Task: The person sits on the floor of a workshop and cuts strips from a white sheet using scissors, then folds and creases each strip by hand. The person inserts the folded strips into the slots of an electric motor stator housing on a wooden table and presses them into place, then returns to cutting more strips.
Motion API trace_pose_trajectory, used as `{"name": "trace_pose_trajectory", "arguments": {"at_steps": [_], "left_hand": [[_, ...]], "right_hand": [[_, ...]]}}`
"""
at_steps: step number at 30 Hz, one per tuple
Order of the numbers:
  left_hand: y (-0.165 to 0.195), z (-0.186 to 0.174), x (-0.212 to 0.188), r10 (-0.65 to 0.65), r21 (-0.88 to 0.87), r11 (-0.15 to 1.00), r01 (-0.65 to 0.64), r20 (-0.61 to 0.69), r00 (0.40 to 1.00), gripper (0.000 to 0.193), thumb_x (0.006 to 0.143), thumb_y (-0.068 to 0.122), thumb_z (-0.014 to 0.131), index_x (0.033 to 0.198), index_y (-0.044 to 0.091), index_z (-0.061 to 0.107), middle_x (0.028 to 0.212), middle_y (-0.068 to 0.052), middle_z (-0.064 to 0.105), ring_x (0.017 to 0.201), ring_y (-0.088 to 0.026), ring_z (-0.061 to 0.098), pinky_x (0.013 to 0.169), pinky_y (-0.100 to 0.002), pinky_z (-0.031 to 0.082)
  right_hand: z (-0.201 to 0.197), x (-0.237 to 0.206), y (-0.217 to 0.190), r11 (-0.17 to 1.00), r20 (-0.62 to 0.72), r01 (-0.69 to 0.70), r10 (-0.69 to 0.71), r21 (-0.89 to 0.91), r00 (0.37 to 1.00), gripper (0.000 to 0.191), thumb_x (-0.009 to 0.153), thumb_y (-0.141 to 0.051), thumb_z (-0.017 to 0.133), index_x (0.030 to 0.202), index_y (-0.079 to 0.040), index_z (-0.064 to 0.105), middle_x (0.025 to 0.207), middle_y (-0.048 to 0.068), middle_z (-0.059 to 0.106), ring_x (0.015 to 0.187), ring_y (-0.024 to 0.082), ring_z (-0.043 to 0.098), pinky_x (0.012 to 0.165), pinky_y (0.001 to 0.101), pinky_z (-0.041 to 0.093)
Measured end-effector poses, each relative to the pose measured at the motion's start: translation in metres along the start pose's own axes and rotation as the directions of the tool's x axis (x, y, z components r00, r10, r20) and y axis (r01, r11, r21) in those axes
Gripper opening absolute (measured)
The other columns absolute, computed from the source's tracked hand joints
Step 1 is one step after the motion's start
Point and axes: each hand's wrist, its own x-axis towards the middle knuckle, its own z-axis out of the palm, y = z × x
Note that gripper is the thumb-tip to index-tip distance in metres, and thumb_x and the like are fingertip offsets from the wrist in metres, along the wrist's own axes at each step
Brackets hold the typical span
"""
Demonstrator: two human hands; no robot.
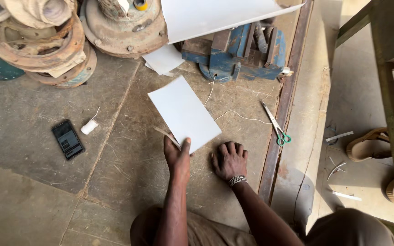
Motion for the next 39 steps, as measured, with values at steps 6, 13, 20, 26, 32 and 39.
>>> {"name": "trace_pose_trajectory", "arguments": {"at_steps": [6, 13, 20, 26, 32, 39], "left_hand": [[-0.014, 0.0, 0.016, 0.258, -0.001, 0.962, -0.273, 0.335, 0.906, 0.048, 0.091, 0.003, 0.064, 0.136, 0.001, 0.047, 0.109, -0.014, 0.066, 0.079, -0.016, 0.067, 0.053, -0.027, 0.057], [-0.017, 0.048, 0.017, 0.274, -0.089, 0.959, -0.268, 0.527, 0.804, 0.048, 0.088, 0.006, 0.067, 0.134, 0.008, 0.053, 0.107, -0.006, 0.066, 0.083, -0.013, 0.065, 0.053, -0.027, 0.056], [-0.036, 0.089, -0.024, 0.611, -0.031, 0.643, -0.765, 0.622, 0.489, 0.044, 0.085, -0.003, 0.067, 0.127, 0.004, 0.057, 0.111, -0.013, 0.072, 0.103, -0.025, 0.073, 0.087, -0.037, 0.059], [-0.022, 0.116, -0.096, 0.569, -0.108, 0.696, -0.71, 0.686, 0.453, 0.044, 0.082, -0.005, 0.066, 0.125, 0.005, 0.058, 0.106, -0.015, 0.073, 0.1, -0.028, 0.074, 0.084, -0.04, 0.059], [-0.008, 0.11, -0.103, 0.513, -0.1, 0.743, -0.661, 0.72, 0.468, 0.047, 0.085, -0.004, 0.063, 0.13, 0.005, 0.054, 0.111, -0.014, 0.072, 0.104, -0.025, 0.075, 0.089, -0.038, 0.059], [-0.019, 0.11, -0.102, 0.619, -0.193, 0.607, -0.771, 0.723, 0.306, 0.046, 0.088, -0.004, 0.061, 0.133, 0.003, 0.058, 0.124, -0.016, 0.07, 0.116, -0.028, 0.071, 0.096, -0.041, 0.058]], "right_hand": [[0.013, 0.02, 0.045, 0.905, 0.164, 0.106, -0.188, 0.411, 0.968, 0.05, 0.094, -0.049, 0.057, 0.132, -0.017, 0.063, 0.139, 0.008, 0.057, 0.13, 0.033, 0.039, 0.104, 0.0534, 0.026], [-0.076, 0.004, 0.116, 0.535, 0.241, -0.151, -0.103, 0.831, 0.965, 0.07, 0.09, -0.046, 0.069, 0.148, -0.015, 0.043, 0.138, 0.011, 0.057, 0.115, 0.023, 0.06, 0.086, 0.0376, 0.056], [-0.179, -0.07, 0.091, 0.836, -0.467, 0.34, -0.115, 0.431, 0.877, 0.081, 0.072, -0.024, 0.087, 0.141, -0.007, 0.047, 0.131, 0.011, 0.056, 0.102, 0.023, 0.06, 0.077, 0.0374, 0.052], [-0.226, -0.066, 0.07, 0.867, -0.238, 0.353, -0.282, 0.35, 0.929, 0.056, 0.084, -0.018, 0.083, 0.136, -0.011, 0.063, 0.109, 0.004, 0.07, 0.087, 0.016, 0.07, 0.075, 0.0315, 0.06], [-0.251, -0.064, 0.076, 0.772, -0.152, 0.371, -0.344, 0.515, 0.927, 0.073, 0.078, -0.024, 0.086, 0.14, -0.006, 0.051, 0.108, 0.005, 0.059, 0.082, 0.015, 0.066, 0.063, 0.0279, 0.058], [-0.25, -0.057, 0.089, 0.743, -0.084, 0.383, -0.407, 0.549, 0.91, 0.029, 0.088, -0.02, 0.084, 0.106, -0.004, 0.068, 0.103, 0.006, 0.062, 0.087, 0.014, 0.064, 0.074, 0.0275, 0.056]]}}
